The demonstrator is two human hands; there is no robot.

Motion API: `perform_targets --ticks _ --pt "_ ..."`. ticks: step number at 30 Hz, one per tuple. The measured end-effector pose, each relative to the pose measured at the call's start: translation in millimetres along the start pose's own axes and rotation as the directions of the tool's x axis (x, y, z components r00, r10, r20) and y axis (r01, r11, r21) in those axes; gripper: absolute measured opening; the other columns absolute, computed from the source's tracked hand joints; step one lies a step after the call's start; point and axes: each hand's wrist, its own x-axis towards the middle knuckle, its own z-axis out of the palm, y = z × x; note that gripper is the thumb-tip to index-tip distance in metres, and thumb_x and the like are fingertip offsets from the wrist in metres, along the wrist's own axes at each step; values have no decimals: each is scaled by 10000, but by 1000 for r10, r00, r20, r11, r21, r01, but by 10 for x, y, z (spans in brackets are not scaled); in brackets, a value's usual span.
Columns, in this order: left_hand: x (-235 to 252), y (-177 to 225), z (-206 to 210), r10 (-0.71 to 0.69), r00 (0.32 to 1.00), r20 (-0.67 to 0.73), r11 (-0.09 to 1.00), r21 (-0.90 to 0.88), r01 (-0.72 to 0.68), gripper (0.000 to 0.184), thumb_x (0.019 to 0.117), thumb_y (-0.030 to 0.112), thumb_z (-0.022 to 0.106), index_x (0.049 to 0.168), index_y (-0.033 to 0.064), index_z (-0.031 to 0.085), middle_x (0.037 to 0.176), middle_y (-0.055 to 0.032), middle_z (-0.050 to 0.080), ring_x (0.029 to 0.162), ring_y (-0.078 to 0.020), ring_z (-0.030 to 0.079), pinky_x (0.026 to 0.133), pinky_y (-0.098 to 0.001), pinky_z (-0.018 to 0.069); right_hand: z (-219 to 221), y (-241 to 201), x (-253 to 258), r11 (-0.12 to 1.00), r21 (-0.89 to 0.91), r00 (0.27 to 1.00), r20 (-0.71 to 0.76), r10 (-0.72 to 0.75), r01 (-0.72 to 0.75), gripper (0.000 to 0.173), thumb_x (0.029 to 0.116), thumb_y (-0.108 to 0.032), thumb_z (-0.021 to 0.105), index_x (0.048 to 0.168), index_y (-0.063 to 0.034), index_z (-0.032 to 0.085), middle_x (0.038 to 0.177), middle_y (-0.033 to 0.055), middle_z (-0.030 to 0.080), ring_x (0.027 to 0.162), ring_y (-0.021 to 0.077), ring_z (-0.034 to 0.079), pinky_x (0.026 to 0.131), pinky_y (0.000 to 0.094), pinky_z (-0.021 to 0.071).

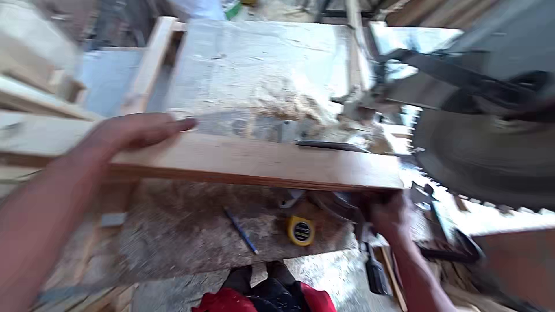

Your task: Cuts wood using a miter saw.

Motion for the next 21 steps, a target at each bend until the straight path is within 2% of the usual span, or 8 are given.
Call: perform_targets --ticks 3,5,7,9,10,12,16,21 --pt "246 -209 118 -112 988 -108 952 -296 75 789 1045 641 353 1011 -88 654 938 -251 674 872 -315 680 819 -565 544 97 123 88 966 163 980 -31 -197 199 732 901 -201 768 1526 -111 398 1208 128 708 1098 273 701 958 581 560" --pt "380 -146 378 -174 949 -262 901 -431 46 495 1087 429 447 1128 -29 631 1000 -143 650 896 -160 649 872 -377 542 112 188 120 957 185 975 -45 -219 224 767 900 -190 765 1557 -164 370 1225 100 709 1110 241 700 972 556 564" --pt "437 -417 518 251 839 -482 936 -100 -338 478 1075 349 418 1064 -51 679 960 -227 700 890 -301 701 786 -549 568 44 264 59 956 187 974 -15 -227 226 763 916 -176 751 1569 -175 357 1226 77 709 1117 213 697 988 528 568" --pt "89 -94 401 378 695 -612 918 151 -367 462 1039 439 486 1092 55 739 1050 -186 726 979 -378 714 834 -646 554 65 323 91 946 188 964 -19 -265 263 751 910 -189 757 1561 -176 383 1240 72 705 1135 216 690 998 524 559" --pt "-9 142 399 393 645 -656 907 161 -389 402 1021 437 534 1090 105 752 1060 -113 734 991 -302 719 864 -572 579 121 382 152 936 198 956 -36 -291 293 751 897 -200 765 1552 -157 401 1261 73 697 1152 221 682 1007 519 555" --pt "39 538 333 409 712 -571 853 -40 -521 400 1034 496 543 1163 180 750 1109 19 746 1052 -114 708 955 -379 591 308 535 281 919 226 947 -92 -309 322 834 825 -170 801 1555 -143 398 1285 100 686 1162 250 678 1005 542 552" --pt "-479 1135 -607 522 653 -548 521 -402 -753 543 1054 462 437 1434 92 551 1240 -50 712 1110 -194 697 919 -417 605 363 488 357 918 270 956 -102 -274 292 918 789 -143 823 1579 -113 357 1280 148 690 1153 305 684 1005 581 537" --pt "-994 1473 -2248 -4 675 -738 464 -599 -652 715 1033 647 390 1563 171 331 1473 -120 549 1284 -325 608 947 -580 571 328 431 291 916 258 952 -78 -296 306 907 846 -213 790 1611 -212 303 1257 101 705 1107 316 702 942 627 552"
